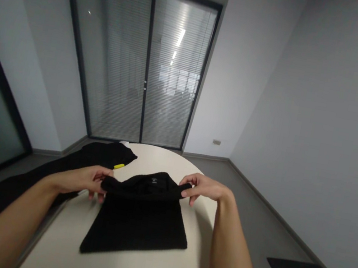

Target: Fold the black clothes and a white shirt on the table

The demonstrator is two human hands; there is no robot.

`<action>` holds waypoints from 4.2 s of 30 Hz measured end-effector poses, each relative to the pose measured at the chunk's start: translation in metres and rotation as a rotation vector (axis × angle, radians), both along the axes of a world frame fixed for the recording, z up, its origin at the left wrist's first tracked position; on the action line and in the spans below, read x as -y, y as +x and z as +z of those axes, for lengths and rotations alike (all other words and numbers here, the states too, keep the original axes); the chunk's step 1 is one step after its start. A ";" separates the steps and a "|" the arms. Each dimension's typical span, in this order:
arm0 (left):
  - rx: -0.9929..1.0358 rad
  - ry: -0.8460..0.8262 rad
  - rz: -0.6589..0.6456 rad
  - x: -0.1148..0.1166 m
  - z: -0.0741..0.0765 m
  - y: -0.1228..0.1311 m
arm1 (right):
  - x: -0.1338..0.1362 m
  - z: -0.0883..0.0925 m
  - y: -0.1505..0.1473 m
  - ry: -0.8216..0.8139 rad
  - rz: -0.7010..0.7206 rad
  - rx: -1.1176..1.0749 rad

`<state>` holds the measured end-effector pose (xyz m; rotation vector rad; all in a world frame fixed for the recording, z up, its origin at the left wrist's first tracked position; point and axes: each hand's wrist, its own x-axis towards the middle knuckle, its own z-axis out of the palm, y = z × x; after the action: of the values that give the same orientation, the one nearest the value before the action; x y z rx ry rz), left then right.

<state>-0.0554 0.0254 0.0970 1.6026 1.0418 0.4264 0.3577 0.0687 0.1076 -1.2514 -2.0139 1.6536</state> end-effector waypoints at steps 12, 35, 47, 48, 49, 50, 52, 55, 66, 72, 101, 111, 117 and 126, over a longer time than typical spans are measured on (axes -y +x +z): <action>-0.228 -0.215 -0.213 0.002 -0.019 0.013 | -0.004 -0.017 -0.006 -0.139 -0.014 0.230; 0.143 0.042 0.597 -0.038 -0.070 0.017 | -0.035 -0.062 -0.017 0.152 -0.271 0.152; 0.222 -0.131 0.561 -0.038 -0.087 0.023 | -0.025 -0.068 -0.020 0.056 -0.399 0.226; 0.267 -0.142 0.563 -0.037 -0.087 0.025 | -0.023 -0.070 -0.021 0.063 -0.413 0.223; 0.324 -0.152 0.577 -0.037 -0.088 0.026 | -0.021 -0.072 -0.022 0.069 -0.433 0.215; 0.383 -0.154 0.602 -0.038 -0.089 0.027 | -0.018 -0.075 -0.023 0.077 -0.456 0.194; 0.460 -0.120 0.670 -0.038 -0.094 0.030 | -0.013 -0.083 -0.025 0.102 -0.522 0.107; 0.433 -0.034 0.739 -0.041 -0.105 0.031 | -0.005 -0.094 -0.031 0.133 -0.670 -0.012; 0.385 0.091 0.699 -0.030 -0.127 0.029 | 0.000 -0.120 -0.034 0.071 -0.664 -0.387; 0.545 0.286 0.681 -0.025 -0.137 0.032 | -0.007 -0.134 -0.034 0.296 -0.664 -0.489; -0.221 1.048 0.367 0.004 -0.123 0.036 | 0.039 -0.075 -0.047 0.896 -0.039 0.125; -0.217 1.059 0.379 0.006 -0.120 0.038 | 0.053 -0.054 -0.066 1.192 0.126 0.248; -0.222 1.082 0.359 0.006 -0.121 0.038 | 0.051 -0.060 -0.066 1.152 0.119 0.365; -0.264 1.178 0.220 0.013 -0.110 0.038 | 0.057 -0.068 -0.091 1.090 0.076 0.293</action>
<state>-0.0173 0.0123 -0.0128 2.6277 1.2519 1.1424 0.2663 0.0119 0.0393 -0.9779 -2.5280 0.1862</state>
